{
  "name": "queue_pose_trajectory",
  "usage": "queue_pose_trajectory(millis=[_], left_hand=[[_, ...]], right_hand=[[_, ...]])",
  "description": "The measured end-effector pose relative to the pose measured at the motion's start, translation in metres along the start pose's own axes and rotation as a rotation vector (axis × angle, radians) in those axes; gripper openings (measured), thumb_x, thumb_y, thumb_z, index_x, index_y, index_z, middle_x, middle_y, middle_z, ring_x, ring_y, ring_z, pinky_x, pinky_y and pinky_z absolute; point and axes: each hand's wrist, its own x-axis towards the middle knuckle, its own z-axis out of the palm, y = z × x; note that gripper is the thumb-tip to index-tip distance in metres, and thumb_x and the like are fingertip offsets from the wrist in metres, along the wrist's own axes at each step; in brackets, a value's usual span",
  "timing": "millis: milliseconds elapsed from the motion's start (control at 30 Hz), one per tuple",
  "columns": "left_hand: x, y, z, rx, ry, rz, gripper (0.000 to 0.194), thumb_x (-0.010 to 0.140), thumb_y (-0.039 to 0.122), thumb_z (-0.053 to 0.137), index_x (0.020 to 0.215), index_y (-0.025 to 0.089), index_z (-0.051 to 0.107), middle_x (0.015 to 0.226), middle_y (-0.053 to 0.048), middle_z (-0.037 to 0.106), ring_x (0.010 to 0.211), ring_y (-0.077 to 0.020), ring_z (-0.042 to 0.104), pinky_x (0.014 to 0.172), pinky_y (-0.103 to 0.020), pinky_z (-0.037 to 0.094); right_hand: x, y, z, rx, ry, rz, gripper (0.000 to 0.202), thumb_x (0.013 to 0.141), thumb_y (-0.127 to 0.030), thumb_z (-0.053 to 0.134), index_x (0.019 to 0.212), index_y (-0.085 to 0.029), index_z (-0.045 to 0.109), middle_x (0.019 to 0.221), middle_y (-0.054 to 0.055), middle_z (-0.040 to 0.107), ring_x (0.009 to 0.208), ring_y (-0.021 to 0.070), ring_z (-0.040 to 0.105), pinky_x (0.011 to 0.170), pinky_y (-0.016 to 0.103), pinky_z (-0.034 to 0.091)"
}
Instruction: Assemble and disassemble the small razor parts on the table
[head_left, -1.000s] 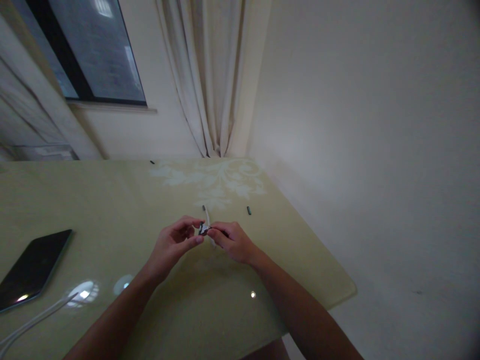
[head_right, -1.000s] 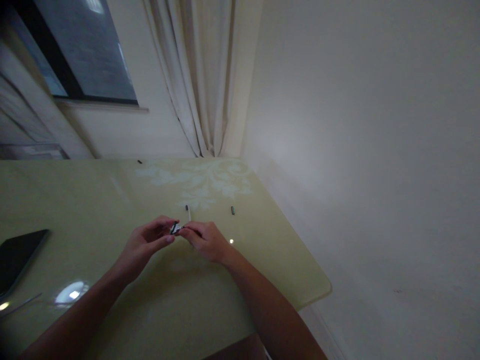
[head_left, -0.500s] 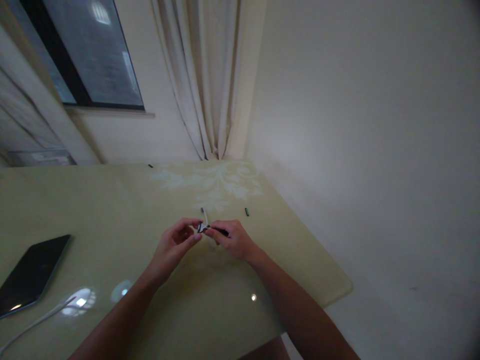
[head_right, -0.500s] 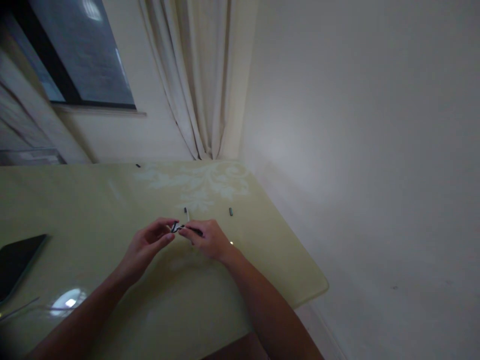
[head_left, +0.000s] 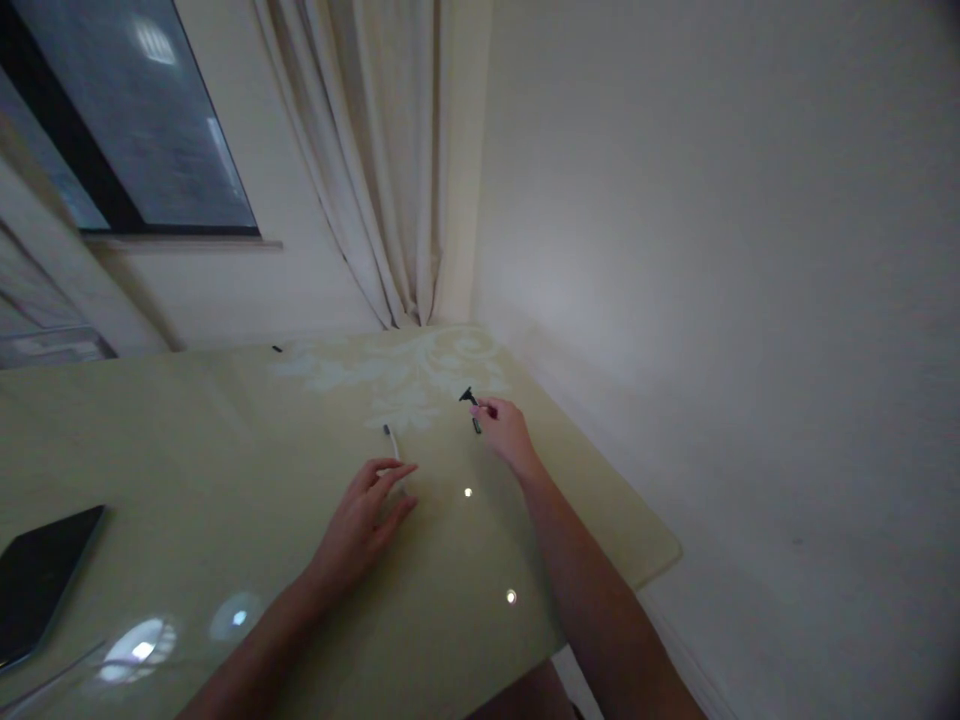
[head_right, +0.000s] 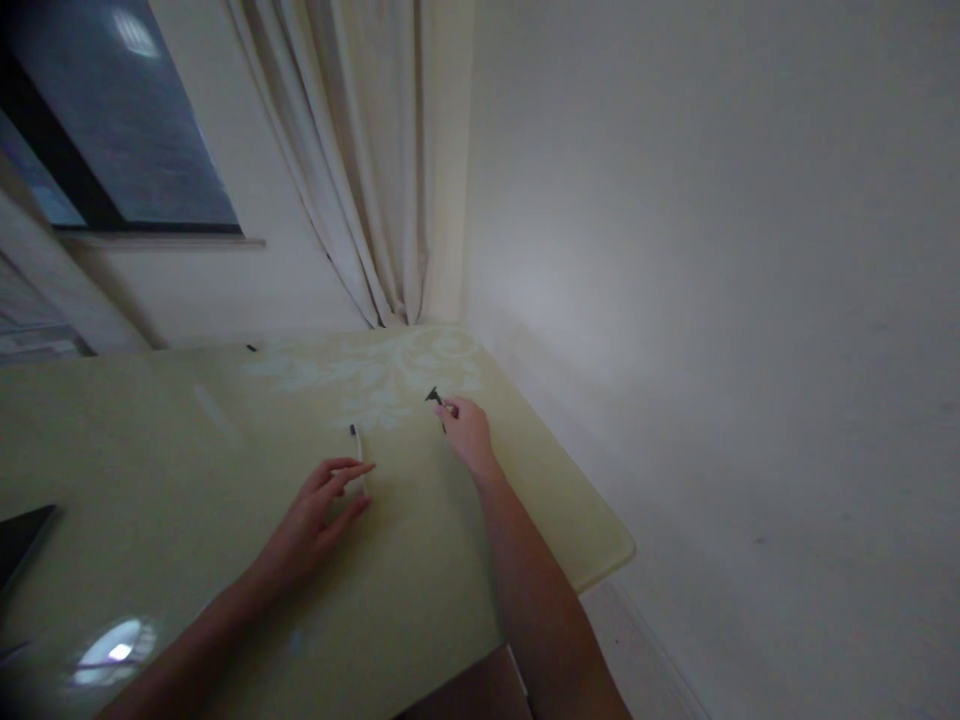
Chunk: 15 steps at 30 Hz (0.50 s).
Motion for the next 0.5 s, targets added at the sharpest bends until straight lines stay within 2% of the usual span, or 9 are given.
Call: queue_pose_trajectory(millis=[67, 100, 267, 400, 500], left_hand=[[-0.004, -0.001, 0.009, 0.153, -0.064, 0.091, 0.039, 0.096, 0.047, 0.060, 0.129, 0.029, 0.067, 0.138, -0.011, 0.062, 0.119, -0.0305, 0.060, 0.103, -0.048, 0.047], [-0.005, -0.002, 0.012, 0.209, -0.090, 0.109, 0.037, 0.095, 0.048, 0.060, 0.126, 0.029, 0.069, 0.137, -0.011, 0.063, 0.122, -0.0319, 0.059, 0.105, -0.050, 0.046], [-0.006, -0.001, 0.011, 0.271, -0.100, 0.069, 0.031, 0.097, 0.050, 0.056, 0.105, 0.022, 0.067, 0.120, -0.010, 0.065, 0.107, -0.0278, 0.065, 0.095, -0.044, 0.049], [-0.003, 0.005, 0.006, 0.396, -0.051, -0.081, 0.036, 0.095, 0.057, 0.055, 0.100, 0.022, 0.060, 0.107, -0.008, 0.065, 0.087, -0.0247, 0.066, 0.077, -0.036, 0.048], [0.001, 0.010, 0.006, 0.530, -0.080, -0.154, 0.041, 0.095, 0.061, 0.052, 0.089, 0.021, 0.058, 0.091, -0.007, 0.065, 0.082, -0.0254, 0.064, 0.073, -0.035, 0.045]], right_hand=[[0.007, 0.014, -0.007, -0.102, 0.073, 0.119, 0.020, 0.095, -0.031, 0.067, 0.102, -0.016, 0.078, 0.091, 0.008, 0.075, 0.083, 0.0206, 0.066, 0.074, 0.028, 0.043], [0.009, 0.020, -0.009, -0.154, 0.092, 0.153, 0.021, 0.094, -0.031, 0.068, 0.102, -0.016, 0.079, 0.094, 0.010, 0.076, 0.084, 0.0212, 0.067, 0.074, 0.029, 0.043], [0.007, 0.030, -0.007, -0.323, 0.087, 0.199, 0.017, 0.092, -0.032, 0.071, 0.095, -0.017, 0.079, 0.096, 0.011, 0.077, 0.088, 0.0233, 0.069, 0.073, 0.029, 0.043], [0.006, 0.029, -0.005, -0.375, 0.110, 0.184, 0.018, 0.092, -0.032, 0.070, 0.098, -0.016, 0.078, 0.100, 0.014, 0.074, 0.091, 0.0250, 0.068, 0.073, 0.030, 0.044], [0.006, 0.024, -0.003, -0.361, 0.186, 0.110, 0.021, 0.093, -0.031, 0.068, 0.103, -0.015, 0.076, 0.107, 0.016, 0.071, 0.095, 0.0250, 0.066, 0.077, 0.030, 0.044]])
